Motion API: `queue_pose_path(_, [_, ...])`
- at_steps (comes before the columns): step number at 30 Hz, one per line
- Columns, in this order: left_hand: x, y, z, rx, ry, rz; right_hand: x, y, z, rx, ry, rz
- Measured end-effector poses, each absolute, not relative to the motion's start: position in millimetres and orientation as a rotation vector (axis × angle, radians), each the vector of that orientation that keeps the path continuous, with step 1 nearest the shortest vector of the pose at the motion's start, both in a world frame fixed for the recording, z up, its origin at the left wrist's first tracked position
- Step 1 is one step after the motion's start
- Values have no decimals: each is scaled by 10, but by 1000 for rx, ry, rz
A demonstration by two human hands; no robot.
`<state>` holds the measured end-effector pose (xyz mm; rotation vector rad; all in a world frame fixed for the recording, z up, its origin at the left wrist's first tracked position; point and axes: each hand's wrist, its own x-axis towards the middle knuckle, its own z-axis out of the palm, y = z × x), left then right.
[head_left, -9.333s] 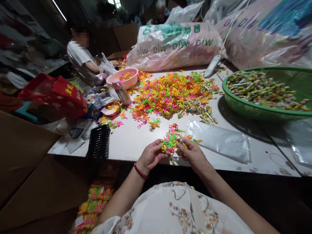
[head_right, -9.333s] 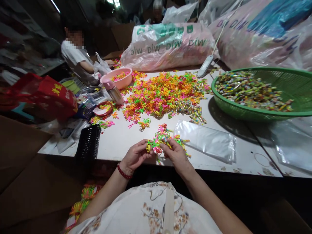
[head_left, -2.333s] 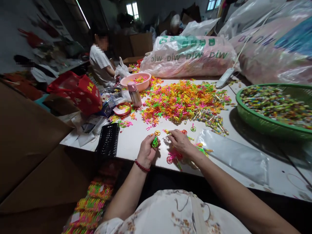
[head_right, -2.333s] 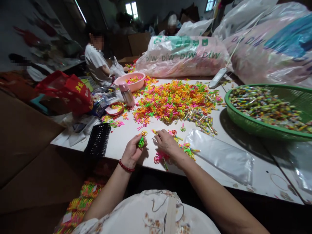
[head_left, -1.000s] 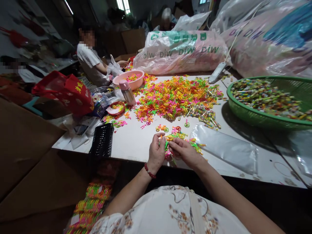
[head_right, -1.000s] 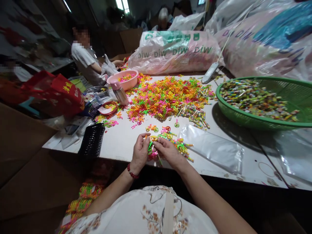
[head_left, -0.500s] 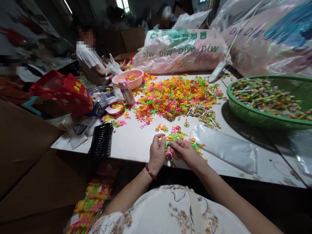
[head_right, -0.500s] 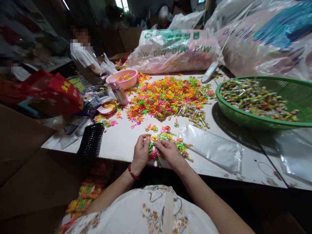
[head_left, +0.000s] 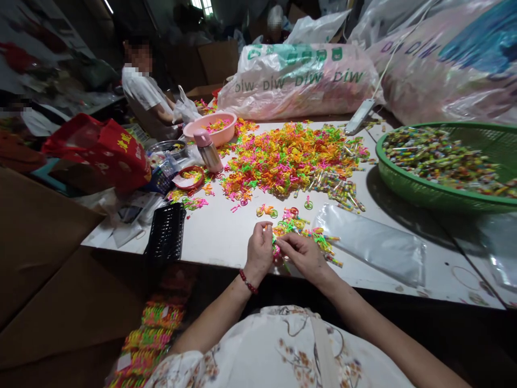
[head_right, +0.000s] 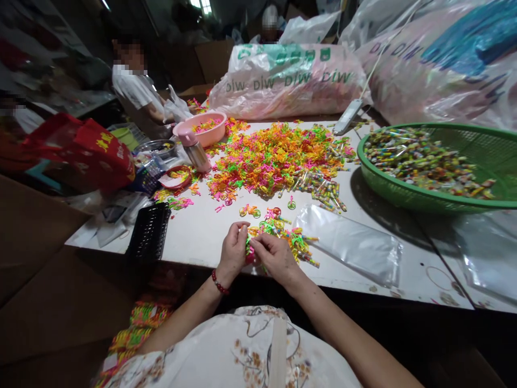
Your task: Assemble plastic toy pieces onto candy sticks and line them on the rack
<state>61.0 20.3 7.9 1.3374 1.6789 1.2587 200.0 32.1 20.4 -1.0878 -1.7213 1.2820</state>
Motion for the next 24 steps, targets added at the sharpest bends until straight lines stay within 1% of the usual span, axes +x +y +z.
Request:
queue_pose_path(2, [614, 209, 30, 1324, 1656, 1284, 1999, 303, 217, -1091, -1811, 1178])
queue_pose_path(6, [578, 335, -26, 1337, 1602, 1229, 2065, 346, 213, -1188, -1967, 956])
queue_pose_path(10, [434, 721, -59, 1549, 1824, 1163, 2151, 510, 194, -1248, -2168, 492])
queue_pose_path(12, [350, 951, -84, 1790, 1912, 1028, 2205, 670, 190, -1237, -2264, 255])
queue_pose_path(14, [284, 1140, -109, 1988, 1873, 793, 2303, 898, 190, -1308, -2289, 101])
queue_pose_path(17, [221, 1292, -137, 2068, 1755, 550, 2569, 1306, 187, -1576, -2255, -26])
queue_pose_path(21, [164, 1296, -162, 1966, 1785, 541, 3027, 1706, 146, -1993, -2191, -73])
queue_pose_path(24, [130, 1228, -175, 1789, 1880, 566, 3252, 1806, 67, -2171, -2155, -48])
